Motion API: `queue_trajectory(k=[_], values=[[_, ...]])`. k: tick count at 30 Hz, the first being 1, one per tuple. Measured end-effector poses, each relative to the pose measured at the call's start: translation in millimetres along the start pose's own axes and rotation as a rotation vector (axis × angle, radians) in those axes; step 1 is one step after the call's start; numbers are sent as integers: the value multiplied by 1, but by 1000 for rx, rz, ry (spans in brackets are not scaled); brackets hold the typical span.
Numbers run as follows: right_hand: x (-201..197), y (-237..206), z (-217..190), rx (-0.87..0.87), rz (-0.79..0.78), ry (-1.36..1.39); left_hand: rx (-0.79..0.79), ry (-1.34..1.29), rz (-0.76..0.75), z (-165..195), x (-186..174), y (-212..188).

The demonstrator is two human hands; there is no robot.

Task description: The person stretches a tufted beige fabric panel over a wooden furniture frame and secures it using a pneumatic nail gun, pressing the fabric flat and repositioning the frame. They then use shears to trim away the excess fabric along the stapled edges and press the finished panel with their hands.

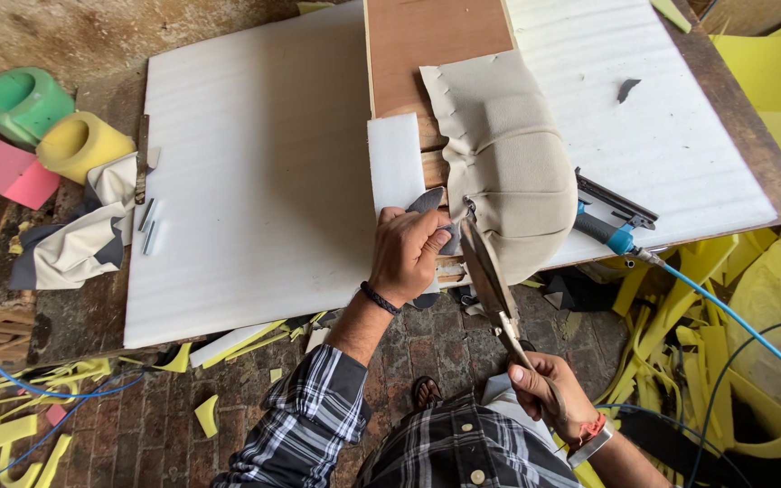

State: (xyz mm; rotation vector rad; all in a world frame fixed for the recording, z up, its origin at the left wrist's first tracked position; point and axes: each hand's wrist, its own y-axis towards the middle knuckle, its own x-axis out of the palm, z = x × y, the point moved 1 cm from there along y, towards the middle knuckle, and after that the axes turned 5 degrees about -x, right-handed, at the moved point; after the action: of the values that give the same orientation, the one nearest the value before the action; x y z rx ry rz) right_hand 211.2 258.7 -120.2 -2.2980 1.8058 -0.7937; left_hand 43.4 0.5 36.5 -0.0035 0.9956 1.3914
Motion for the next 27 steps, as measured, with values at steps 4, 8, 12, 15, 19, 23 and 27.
queue_trajectory(k=[4,8,12,15,19,23,27], values=[[6,8,-12,45,43,-15,-26,22,3,6,-1,0],[31,14,-18,0,78,93,-47,33,23,17,9,-6],[49,12,-27,-65,-28,131,-30,42,13,20,11,-8],[48,9,-35,15,56,1,-28,54,-13,21,10,-5],[40,4,-46,51,77,-20,-40,57,-30,20,7,-1],[38,2,-46,25,43,7,-31,33,-44,19,5,-1],[43,2,-42,45,57,-45,-20,61,-43,18,6,-1]])
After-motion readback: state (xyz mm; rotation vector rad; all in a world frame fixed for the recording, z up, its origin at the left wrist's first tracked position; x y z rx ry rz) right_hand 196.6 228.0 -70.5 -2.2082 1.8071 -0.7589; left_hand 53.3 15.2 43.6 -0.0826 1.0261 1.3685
